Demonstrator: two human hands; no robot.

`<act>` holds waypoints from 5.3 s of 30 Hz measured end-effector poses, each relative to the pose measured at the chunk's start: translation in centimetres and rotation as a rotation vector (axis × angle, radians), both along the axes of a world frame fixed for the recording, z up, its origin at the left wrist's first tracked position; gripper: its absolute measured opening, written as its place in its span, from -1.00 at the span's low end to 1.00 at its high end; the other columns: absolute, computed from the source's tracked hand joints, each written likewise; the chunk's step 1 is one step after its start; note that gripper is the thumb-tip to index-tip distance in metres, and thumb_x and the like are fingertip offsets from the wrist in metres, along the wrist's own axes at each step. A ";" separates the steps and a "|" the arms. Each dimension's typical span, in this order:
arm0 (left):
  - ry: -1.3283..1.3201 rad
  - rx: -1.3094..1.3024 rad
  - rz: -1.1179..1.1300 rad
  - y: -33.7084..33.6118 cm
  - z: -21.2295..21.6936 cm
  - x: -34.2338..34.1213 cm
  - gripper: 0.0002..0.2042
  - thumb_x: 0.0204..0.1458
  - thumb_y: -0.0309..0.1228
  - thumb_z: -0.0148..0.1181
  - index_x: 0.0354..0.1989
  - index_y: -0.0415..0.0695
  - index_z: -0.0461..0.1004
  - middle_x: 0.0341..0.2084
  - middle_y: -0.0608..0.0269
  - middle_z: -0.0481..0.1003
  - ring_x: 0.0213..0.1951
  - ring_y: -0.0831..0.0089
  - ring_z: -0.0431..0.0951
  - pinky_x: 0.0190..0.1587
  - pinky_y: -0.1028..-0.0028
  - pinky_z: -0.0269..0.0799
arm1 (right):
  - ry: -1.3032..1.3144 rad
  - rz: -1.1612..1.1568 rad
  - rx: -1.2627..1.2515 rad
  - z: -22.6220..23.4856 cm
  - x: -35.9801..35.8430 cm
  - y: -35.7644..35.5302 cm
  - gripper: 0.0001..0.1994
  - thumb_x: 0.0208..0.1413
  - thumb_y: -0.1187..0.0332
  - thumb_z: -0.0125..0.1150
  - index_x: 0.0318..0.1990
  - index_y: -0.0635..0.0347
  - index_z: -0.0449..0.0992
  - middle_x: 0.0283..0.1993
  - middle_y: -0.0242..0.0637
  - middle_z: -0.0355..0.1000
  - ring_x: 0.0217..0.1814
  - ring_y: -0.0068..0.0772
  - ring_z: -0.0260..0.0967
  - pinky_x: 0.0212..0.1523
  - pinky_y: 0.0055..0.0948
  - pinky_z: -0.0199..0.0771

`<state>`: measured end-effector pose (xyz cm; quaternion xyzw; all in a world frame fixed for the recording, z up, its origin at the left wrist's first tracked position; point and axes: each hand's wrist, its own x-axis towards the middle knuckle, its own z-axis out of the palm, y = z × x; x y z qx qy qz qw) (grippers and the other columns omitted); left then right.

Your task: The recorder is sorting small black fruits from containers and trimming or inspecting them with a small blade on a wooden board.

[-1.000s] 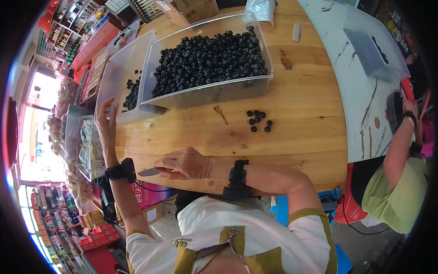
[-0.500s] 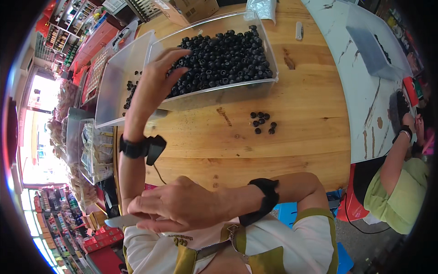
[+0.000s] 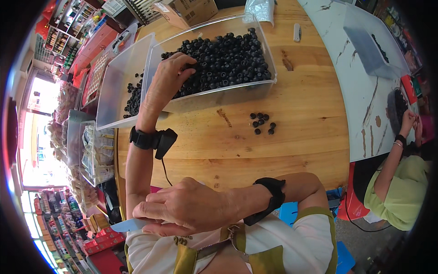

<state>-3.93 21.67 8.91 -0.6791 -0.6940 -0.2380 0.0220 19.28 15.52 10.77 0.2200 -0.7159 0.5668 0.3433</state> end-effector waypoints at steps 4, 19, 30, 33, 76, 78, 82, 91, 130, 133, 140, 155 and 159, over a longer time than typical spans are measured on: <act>-0.077 -0.038 0.030 -1.2 0.6 0.1 -0.78 -0.06 -0.57 0.26 -0.19 -0.22 0.50 -0.26 0.13 0.51 -0.28 0.20 0.54 -0.27 0.40 0.45 | -0.012 -0.035 0.027 -0.2 -0.4 0.1 -0.66 0.04 0.23 0.34 -0.04 0.10 0.48 -0.47 -0.47 0.40 -0.57 -0.50 0.39 -0.66 -0.51 0.35; -1.600 0.438 -0.032 -16.7 -3.2 3.8 -0.67 -0.06 -0.69 0.25 -0.08 -0.27 0.40 -0.16 0.05 0.47 -0.25 0.51 0.50 -0.17 0.56 0.44 | -0.285 -0.116 0.116 -2.9 -4.6 2.9 -0.68 0.00 0.33 0.38 -0.08 0.18 0.53 -0.50 -0.44 0.42 -0.57 -0.53 0.41 -0.60 -0.54 0.38; -1.960 0.577 0.113 -21.2 -8.8 3.4 -0.74 0.08 -0.49 0.23 -0.09 -0.24 0.37 -0.12 -0.03 0.47 -0.21 0.45 0.52 -0.09 0.50 0.48 | -0.558 -0.197 0.044 -5.9 -8.3 0.9 -0.69 -0.01 0.50 0.35 -0.06 0.26 0.51 -0.38 -0.35 0.54 -0.56 -0.70 0.33 -0.55 -0.66 0.31; -2.018 0.605 0.089 -21.9 -9.5 3.8 -0.75 0.08 -0.48 0.25 -0.10 -0.23 0.38 -0.14 0.00 0.48 -0.21 0.46 0.52 -0.08 0.50 0.48 | -0.542 -0.199 0.070 -6.6 -8.5 -0.2 -0.68 -0.02 0.51 0.35 -0.06 0.25 0.51 -0.38 -0.36 0.54 -0.58 -0.72 0.28 -0.57 -0.67 0.27; -1.902 0.674 0.059 -21.2 -9.8 5.2 -0.81 0.08 -0.44 0.26 -0.21 -0.15 0.38 -0.25 0.08 0.45 -0.32 0.42 0.46 -0.20 0.46 0.40 | -0.778 -0.403 -0.235 -7.5 -6.4 1.5 -0.82 0.12 0.47 0.24 -0.13 0.28 0.54 -0.32 -0.41 0.52 -0.32 -0.72 0.38 -0.26 -0.69 0.38; -1.907 0.683 0.000 -21.3 -9.5 4.9 -0.79 0.11 -0.43 0.22 -0.12 -0.15 0.39 -0.26 0.11 0.44 -0.32 0.44 0.44 -0.20 0.45 0.39 | -0.780 -0.417 -0.250 -7.6 -6.5 1.5 -0.82 0.12 0.47 0.24 -0.12 0.28 0.54 -0.31 -0.40 0.51 -0.32 -0.71 0.38 -0.25 -0.69 0.38; -1.379 0.763 0.129 -21.2 -6.9 1.7 -0.76 0.21 -0.41 0.08 0.00 -0.23 0.44 -0.24 0.15 0.45 -0.29 0.44 0.41 -0.19 0.42 0.39 | -0.780 -0.442 -0.176 -7.7 -6.0 2.1 -0.81 0.10 0.45 0.27 -0.12 0.26 0.54 -0.33 -0.42 0.52 -0.38 -0.73 0.37 -0.33 -0.70 0.36; -0.671 0.781 0.449 -21.0 -0.8 -5.4 -0.85 0.15 -0.56 0.12 -0.13 -0.31 0.45 -0.33 0.24 0.48 -0.33 0.57 0.43 -0.19 0.60 0.36 | -0.658 -0.484 -0.195 -8.3 -5.5 2.5 -0.82 0.09 0.44 0.29 -0.15 0.25 0.54 -0.40 -0.46 0.47 -0.51 -0.76 0.22 -0.49 -0.69 0.25; 0.053 0.093 0.182 -6.3 0.4 -3.1 -0.83 -0.08 -0.59 0.26 -0.28 -0.23 0.50 -0.25 0.20 0.55 -0.13 0.24 0.50 -0.02 0.32 0.38 | -0.453 -0.505 -0.307 -8.0 -4.1 2.8 -0.74 0.10 0.48 0.26 -0.05 0.27 0.48 -0.22 -0.29 0.54 -0.33 -0.73 0.40 -0.33 -0.71 0.42; -0.502 0.351 0.052 -8.8 0.2 -1.2 -0.77 -0.07 -0.74 0.19 -0.23 -0.23 0.48 -0.16 0.12 0.55 -0.09 0.31 0.59 -0.01 0.49 0.44 | -0.492 -0.520 -0.341 -7.4 -3.7 3.0 -0.75 0.10 0.50 0.25 -0.05 0.26 0.49 -0.24 -0.35 0.53 -0.34 -0.74 0.38 -0.34 -0.75 0.36; -1.434 0.261 -0.148 -17.1 -4.1 2.9 -0.76 0.01 -0.74 0.16 -0.12 -0.35 0.42 -0.16 0.05 0.47 -0.09 0.27 0.55 0.03 0.34 0.48 | -0.469 -0.495 -0.517 -6.9 -4.2 2.3 -0.77 0.10 0.52 0.21 -0.07 0.30 0.50 -0.26 -0.39 0.51 -0.31 -0.74 0.36 -0.30 -0.76 0.32; -2.057 0.368 0.007 -20.2 -10.4 4.7 -0.80 0.12 -0.57 0.10 -0.08 -0.24 0.40 -0.19 0.08 0.47 -0.17 0.33 0.54 -0.05 0.33 0.48 | -0.690 -0.385 -0.285 -8.6 -5.2 1.6 -0.80 0.05 0.52 0.30 -0.15 0.27 0.51 -0.28 -0.34 0.54 -0.33 -0.73 0.40 -0.39 -0.75 0.32; -2.043 0.392 0.079 -20.2 -10.2 5.0 -0.81 0.11 -0.56 0.11 -0.09 -0.24 0.40 -0.17 0.10 0.46 -0.12 0.37 0.51 -0.04 0.34 0.47 | -0.662 -0.296 -0.203 -8.4 -5.6 1.5 -0.78 0.03 0.52 0.33 -0.15 0.27 0.50 -0.36 -0.38 0.53 -0.46 -0.77 0.33 -0.48 -0.74 0.29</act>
